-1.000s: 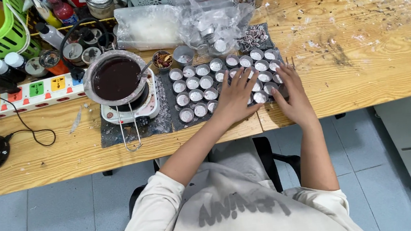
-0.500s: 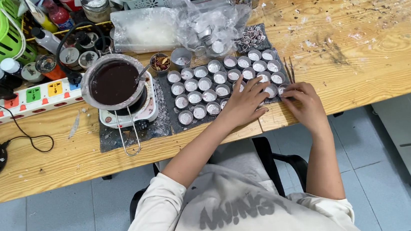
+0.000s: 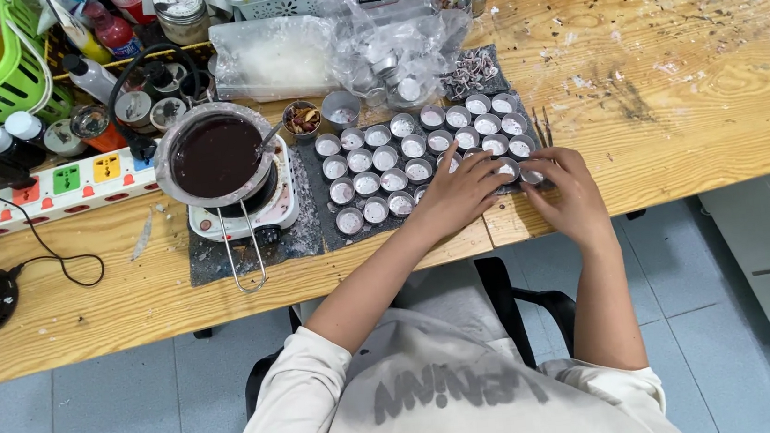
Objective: Stirring melted wax and arranging tealight candle cups on a production workbench.
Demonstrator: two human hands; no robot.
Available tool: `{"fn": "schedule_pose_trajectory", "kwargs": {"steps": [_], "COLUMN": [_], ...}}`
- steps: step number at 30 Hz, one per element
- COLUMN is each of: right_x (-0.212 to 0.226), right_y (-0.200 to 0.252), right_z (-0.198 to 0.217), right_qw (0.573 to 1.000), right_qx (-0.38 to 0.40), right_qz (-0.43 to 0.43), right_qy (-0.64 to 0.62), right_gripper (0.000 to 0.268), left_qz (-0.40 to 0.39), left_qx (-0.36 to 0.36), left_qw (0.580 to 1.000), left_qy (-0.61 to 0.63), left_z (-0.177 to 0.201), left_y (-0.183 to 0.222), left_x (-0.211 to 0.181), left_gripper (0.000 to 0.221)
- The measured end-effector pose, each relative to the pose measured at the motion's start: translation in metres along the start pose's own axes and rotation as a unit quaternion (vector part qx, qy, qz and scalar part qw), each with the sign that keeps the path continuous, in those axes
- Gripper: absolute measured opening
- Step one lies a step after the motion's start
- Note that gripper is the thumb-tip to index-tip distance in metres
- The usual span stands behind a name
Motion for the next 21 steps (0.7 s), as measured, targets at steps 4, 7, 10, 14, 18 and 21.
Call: {"fn": "schedule_pose_trajectory", "kwargs": {"steps": [4,7,10,14,18,21], "right_x": [0.009,0.000,-0.008,-0.005,0.002,-0.009], "right_y": [-0.003,-0.001,0.000,0.000,-0.001,0.006], "right_z": [-0.005,-0.014,-0.021,-0.020,-0.010,-0.001], "right_qw": [0.999,0.997,0.997,0.997,0.998,1.000], "right_qx": [0.008,0.010,0.025,0.026,0.022,-0.002], "right_qz": [0.043,0.042,0.024,0.026,-0.007,-0.013], "right_qy": [0.021,0.070,0.074,0.061,-0.056,0.006], "right_gripper": [0.037,0.025,0.019,0.018,0.033,0.045], "left_qz": [-0.002,0.008,0.015,0.023,0.025,0.016], "left_qx": [-0.042,-0.027,-0.030,-0.040,-0.048,-0.043], "left_qw": [0.999,1.000,0.999,0.999,0.999,0.999], "left_qy": [0.019,0.012,0.008,0.003,-0.005,-0.016], "left_z": [0.007,-0.003,-0.002,0.002,0.003,0.010], "left_y": [0.006,0.006,0.008,0.010,0.010,0.011], "left_x": [0.003,0.007,0.008,0.007,0.005,0.001], "left_gripper": [0.061,0.060,0.058,0.061,0.060,0.051]}}
Point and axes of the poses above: each hand's wrist, its own y-axis away from the middle knuckle, its own z-axis out of the back of the hand, x = y × z, the point moved 4 cm from there along -y, towards the middle knuckle, and after that the axes turned 10 degrees about x, right-handed, at the moved point
